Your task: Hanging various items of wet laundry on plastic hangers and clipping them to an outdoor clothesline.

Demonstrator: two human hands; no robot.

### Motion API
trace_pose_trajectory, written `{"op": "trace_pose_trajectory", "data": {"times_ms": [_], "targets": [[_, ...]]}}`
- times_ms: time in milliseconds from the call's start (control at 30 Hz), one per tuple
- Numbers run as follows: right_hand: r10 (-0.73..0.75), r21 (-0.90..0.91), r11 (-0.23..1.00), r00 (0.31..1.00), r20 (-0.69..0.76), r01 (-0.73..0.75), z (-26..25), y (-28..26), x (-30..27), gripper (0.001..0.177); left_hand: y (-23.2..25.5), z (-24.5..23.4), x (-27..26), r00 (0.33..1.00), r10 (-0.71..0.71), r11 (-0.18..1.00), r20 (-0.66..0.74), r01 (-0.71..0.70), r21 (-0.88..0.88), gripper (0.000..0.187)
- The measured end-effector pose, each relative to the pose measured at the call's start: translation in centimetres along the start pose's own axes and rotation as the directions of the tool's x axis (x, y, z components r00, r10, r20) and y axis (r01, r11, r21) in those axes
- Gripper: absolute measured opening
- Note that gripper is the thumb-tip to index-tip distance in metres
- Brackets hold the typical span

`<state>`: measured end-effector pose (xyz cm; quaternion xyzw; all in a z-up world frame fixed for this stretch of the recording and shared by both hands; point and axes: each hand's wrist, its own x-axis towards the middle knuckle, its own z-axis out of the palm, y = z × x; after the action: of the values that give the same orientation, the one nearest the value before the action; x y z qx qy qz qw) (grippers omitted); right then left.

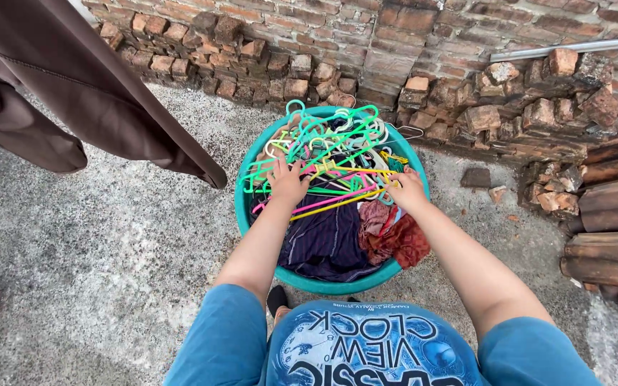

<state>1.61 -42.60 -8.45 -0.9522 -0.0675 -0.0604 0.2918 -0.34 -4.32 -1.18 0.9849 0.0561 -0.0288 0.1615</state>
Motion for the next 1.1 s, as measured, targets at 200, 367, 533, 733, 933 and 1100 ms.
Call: {"op": "trace_pose_trajectory", "data": {"times_ms": [200,367,533,733,933,1100], "targets": [[-0.088,0.063,0.994,0.994,0.059,0.084,-2.8,-4.3,-1.0,0.036,2.5,-1.1,-2.4,0.993,0.079,0.997,-0.093,-0.079,0.006,0.077],[-0.179,0.079,0.983,0.965,0.190,0.166,-3.6,-8.7,-1.4,0.038,3.2,-0.7,-5.5,0.975,0.147,0.989,-0.164,-0.147,0.011,0.081],[-0.356,0.096,0.934,0.914,0.194,0.344,-2.7,-12.2,-3.3,0.034,1.7,5.3,-9.9,0.963,0.264,0.961,-0.056,-0.258,0.096,0.045],[-0.298,0.104,0.954,0.907,0.298,0.280,0.0,-13.6,-4.8,0.033,4.6,-0.1,-16.4,0.973,-0.069,0.963,0.221,0.007,0.269,0.111],[-0.266,-0.136,0.947,0.947,0.179,0.292,-1.8,-19.2,-3.7,0.071,-1.4,7.8,-14.0,0.985,-0.025,1.000,0.172,0.027,-0.007,0.081],[0.000,-0.438,0.873,0.897,0.442,0.216,-1.9,-20.8,-3.5,0.108,-1.7,3.7,-15.3,0.986,0.131,0.939,0.103,-0.090,-0.332,0.032]]}}
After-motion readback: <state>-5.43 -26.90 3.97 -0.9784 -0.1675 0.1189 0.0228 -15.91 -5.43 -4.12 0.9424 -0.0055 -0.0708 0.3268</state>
